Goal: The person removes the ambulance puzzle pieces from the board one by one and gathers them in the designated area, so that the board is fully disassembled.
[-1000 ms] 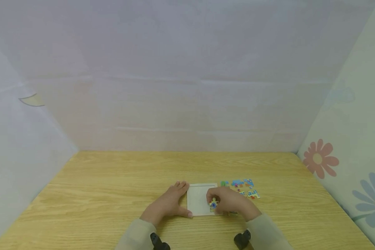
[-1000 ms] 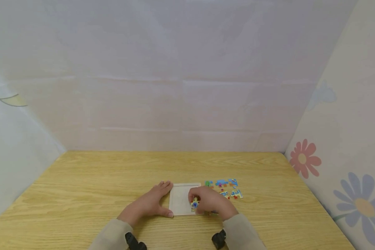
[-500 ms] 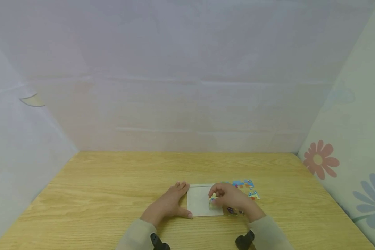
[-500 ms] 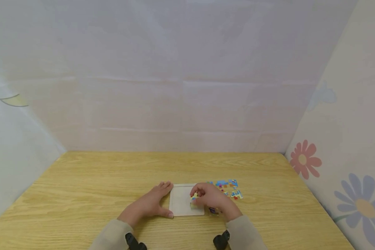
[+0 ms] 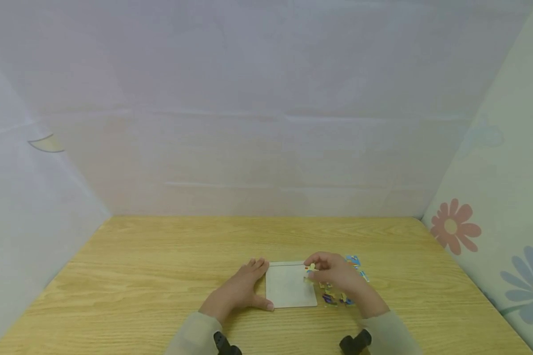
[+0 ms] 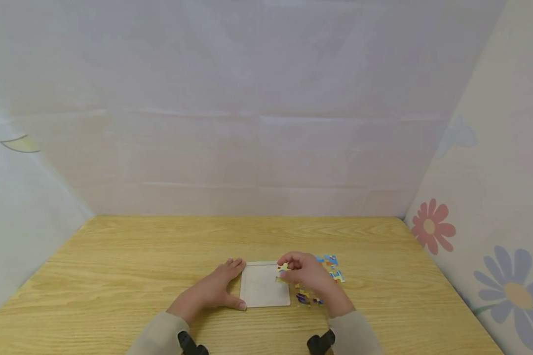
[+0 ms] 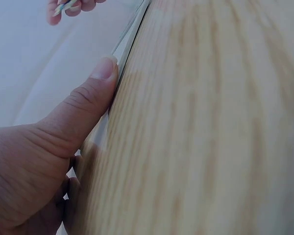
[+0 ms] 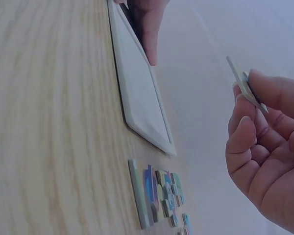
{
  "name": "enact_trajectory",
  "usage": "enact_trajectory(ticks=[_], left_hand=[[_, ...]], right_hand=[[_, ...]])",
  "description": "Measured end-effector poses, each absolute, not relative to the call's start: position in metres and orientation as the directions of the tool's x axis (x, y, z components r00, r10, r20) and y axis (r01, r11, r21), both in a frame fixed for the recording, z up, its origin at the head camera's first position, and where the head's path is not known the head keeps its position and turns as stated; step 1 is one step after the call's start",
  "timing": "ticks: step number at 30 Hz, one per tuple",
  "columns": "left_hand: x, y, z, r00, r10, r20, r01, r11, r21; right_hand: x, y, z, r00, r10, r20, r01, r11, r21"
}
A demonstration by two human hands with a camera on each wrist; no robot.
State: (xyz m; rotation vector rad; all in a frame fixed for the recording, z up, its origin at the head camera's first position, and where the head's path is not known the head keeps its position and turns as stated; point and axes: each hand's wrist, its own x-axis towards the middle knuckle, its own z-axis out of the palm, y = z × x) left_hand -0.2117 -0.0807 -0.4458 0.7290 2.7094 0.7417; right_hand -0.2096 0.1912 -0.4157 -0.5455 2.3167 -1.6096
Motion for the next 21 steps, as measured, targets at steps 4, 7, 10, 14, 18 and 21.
enact_trajectory(ticks=[4,7,10,14,18,21], left_hand=[[-0.212,-0.081,-0.446,-0.844,0.529,-0.091,0.408,0.742,0.532],[-0.213,-0.081,-0.447,-0.843,0.531,-0.091,0.410,0.741,0.532],[-0.213,-0.081,-0.448,-0.843,0.531,-0.091,0.410,0.742,0.531],[-0.214,-0.080,-0.448,-0.842,0.533,-0.091,0.412,0.741,0.531],[-0.214,-0.080,-0.447,-0.841,0.532,-0.097,0.409,0.743,0.530],[-0.213,-0.080,-0.446,-0.841,0.532,-0.103,0.405,0.743,0.533]], right_hand=[[-0.207,0.198,-0.414,-0.897,-0.442,0.008,-0.158,0.305,-0.939],[-0.204,0.205,-0.414,-0.894,-0.448,0.023,-0.172,0.294,-0.940],[-0.201,0.213,-0.414,-0.897,-0.441,0.037,-0.184,0.296,-0.937],[-0.197,0.223,-0.415,-0.923,-0.384,0.025,-0.155,0.310,-0.938],[-0.194,0.236,-0.418,-0.946,-0.323,0.012,-0.120,0.318,-0.940],[-0.191,0.245,-0.420,-0.959,-0.284,0.012,-0.106,0.318,-0.942]])
